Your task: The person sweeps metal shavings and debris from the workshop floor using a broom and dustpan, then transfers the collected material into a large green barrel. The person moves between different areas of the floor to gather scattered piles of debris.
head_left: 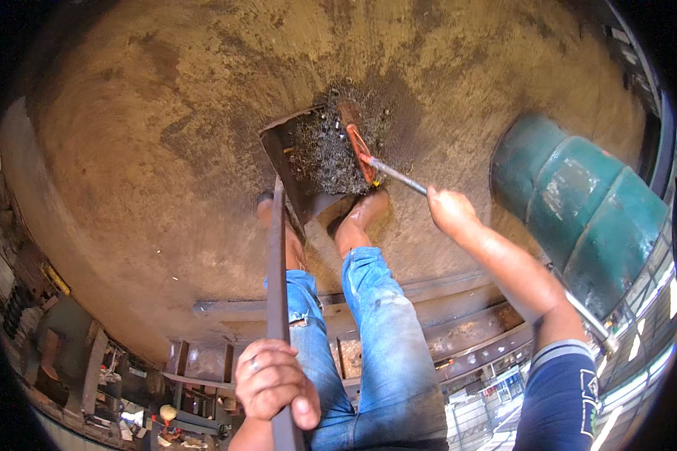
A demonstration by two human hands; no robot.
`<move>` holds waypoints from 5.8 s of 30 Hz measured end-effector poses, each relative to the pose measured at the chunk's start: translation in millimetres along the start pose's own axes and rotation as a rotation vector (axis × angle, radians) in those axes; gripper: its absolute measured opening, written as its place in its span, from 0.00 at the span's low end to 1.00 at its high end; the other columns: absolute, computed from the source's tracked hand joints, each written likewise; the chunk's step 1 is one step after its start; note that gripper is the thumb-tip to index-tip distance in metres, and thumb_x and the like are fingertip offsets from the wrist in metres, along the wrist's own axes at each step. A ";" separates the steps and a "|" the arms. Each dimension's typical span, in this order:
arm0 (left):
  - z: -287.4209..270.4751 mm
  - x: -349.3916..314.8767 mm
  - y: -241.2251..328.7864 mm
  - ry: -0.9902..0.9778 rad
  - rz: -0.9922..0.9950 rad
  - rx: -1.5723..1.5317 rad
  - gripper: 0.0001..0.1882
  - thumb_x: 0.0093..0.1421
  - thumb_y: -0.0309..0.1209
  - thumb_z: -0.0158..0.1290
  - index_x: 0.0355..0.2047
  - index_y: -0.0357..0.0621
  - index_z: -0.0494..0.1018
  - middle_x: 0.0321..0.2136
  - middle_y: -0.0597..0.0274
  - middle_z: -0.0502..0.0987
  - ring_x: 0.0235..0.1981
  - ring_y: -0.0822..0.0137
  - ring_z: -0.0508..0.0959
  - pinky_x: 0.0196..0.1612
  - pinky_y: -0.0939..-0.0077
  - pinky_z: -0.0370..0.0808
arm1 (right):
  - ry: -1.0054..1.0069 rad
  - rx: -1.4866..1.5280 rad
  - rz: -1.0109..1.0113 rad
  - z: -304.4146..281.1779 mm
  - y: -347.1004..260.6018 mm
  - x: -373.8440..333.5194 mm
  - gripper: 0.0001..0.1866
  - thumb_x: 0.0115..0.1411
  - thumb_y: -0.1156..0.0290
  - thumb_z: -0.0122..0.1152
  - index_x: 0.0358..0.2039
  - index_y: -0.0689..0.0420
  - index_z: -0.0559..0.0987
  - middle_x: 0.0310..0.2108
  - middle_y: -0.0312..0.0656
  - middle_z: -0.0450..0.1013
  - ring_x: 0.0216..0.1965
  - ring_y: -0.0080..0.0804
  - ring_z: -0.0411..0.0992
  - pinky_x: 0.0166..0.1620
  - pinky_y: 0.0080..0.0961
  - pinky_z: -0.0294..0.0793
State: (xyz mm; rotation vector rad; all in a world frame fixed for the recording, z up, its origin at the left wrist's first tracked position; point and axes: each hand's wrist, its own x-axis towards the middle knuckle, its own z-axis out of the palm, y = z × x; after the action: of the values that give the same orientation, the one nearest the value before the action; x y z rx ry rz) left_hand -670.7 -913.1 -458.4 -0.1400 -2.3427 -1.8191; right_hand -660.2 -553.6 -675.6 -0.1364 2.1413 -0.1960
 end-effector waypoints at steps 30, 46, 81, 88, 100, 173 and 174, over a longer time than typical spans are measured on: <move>30.5 -30.8 18.7 0.570 -0.151 0.211 0.17 0.53 0.37 0.54 0.14 0.43 0.63 0.14 0.55 0.68 0.16 0.54 0.73 0.24 0.64 0.71 | 0.239 0.012 0.229 -170.6 75.4 -188.5 0.17 0.61 0.59 0.61 0.44 0.59 0.80 0.35 0.57 0.79 0.40 0.57 0.77 0.45 0.47 0.75; 29.2 -41.1 22.3 0.604 -0.056 0.219 0.10 0.42 0.26 0.55 0.14 0.44 0.62 0.13 0.54 0.66 0.16 0.50 0.71 0.23 0.61 0.69 | 0.229 0.619 -0.008 -201.4 -94.8 -199.2 0.19 0.68 0.62 0.55 0.51 0.63 0.76 0.22 0.33 0.69 0.22 0.20 0.66 0.25 0.24 0.66; -4.4 -35.8 -78.5 0.591 -0.410 -0.183 0.12 0.55 0.26 0.55 0.17 0.43 0.66 0.18 0.71 0.67 0.23 0.78 0.65 0.28 0.80 0.61 | 0.217 0.338 0.165 -147.5 90.4 -238.2 0.19 0.63 0.60 0.60 0.51 0.56 0.78 0.39 0.56 0.78 0.42 0.52 0.78 0.45 0.40 0.75; 29.1 15.3 39.8 0.713 -0.436 -0.259 0.08 0.53 0.25 0.53 0.18 0.43 0.68 0.19 0.68 0.69 0.23 0.77 0.67 0.28 0.80 0.61 | 0.277 0.302 0.265 -114.6 168.9 -291.2 0.20 0.63 0.64 0.59 0.52 0.60 0.77 0.40 0.60 0.77 0.42 0.53 0.78 0.45 0.41 0.76; 99.1 35.9 312.2 0.244 -0.155 0.021 0.10 0.57 0.24 0.49 0.18 0.41 0.66 0.16 0.66 0.67 0.19 0.75 0.67 0.28 0.77 0.67 | 0.434 0.531 0.548 178.0 214.9 -460.8 0.14 0.60 0.64 0.60 0.45 0.53 0.78 0.31 0.58 0.77 0.35 0.61 0.76 0.40 0.52 0.75; 770.4 -484.2 718.7 -2.006 1.447 0.087 0.14 0.55 0.37 0.58 0.40 0.44 0.77 0.35 0.51 0.82 0.40 0.51 0.83 0.43 0.57 0.79 | 0.524 2.303 2.269 260.9 -74.4 -728.1 0.22 0.60 0.61 0.65 0.50 0.63 0.79 0.32 0.56 0.80 0.37 0.54 0.79 0.42 0.43 0.77; 766.8 -492.1 720.4 -2.046 1.464 0.124 0.14 0.54 0.35 0.58 0.41 0.45 0.78 0.35 0.52 0.83 0.41 0.51 0.83 0.43 0.58 0.79 | 0.553 2.146 2.360 277.7 -82.9 -735.0 0.23 0.60 0.62 0.65 0.51 0.63 0.78 0.33 0.56 0.79 0.37 0.54 0.78 0.43 0.43 0.77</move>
State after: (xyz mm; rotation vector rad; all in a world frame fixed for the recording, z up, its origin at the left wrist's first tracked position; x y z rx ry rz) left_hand -119.0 24.7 -51.8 -3.4306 -1.1594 -0.2474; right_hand -25.0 -531.7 -206.2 -2.8988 -0.0797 0.7201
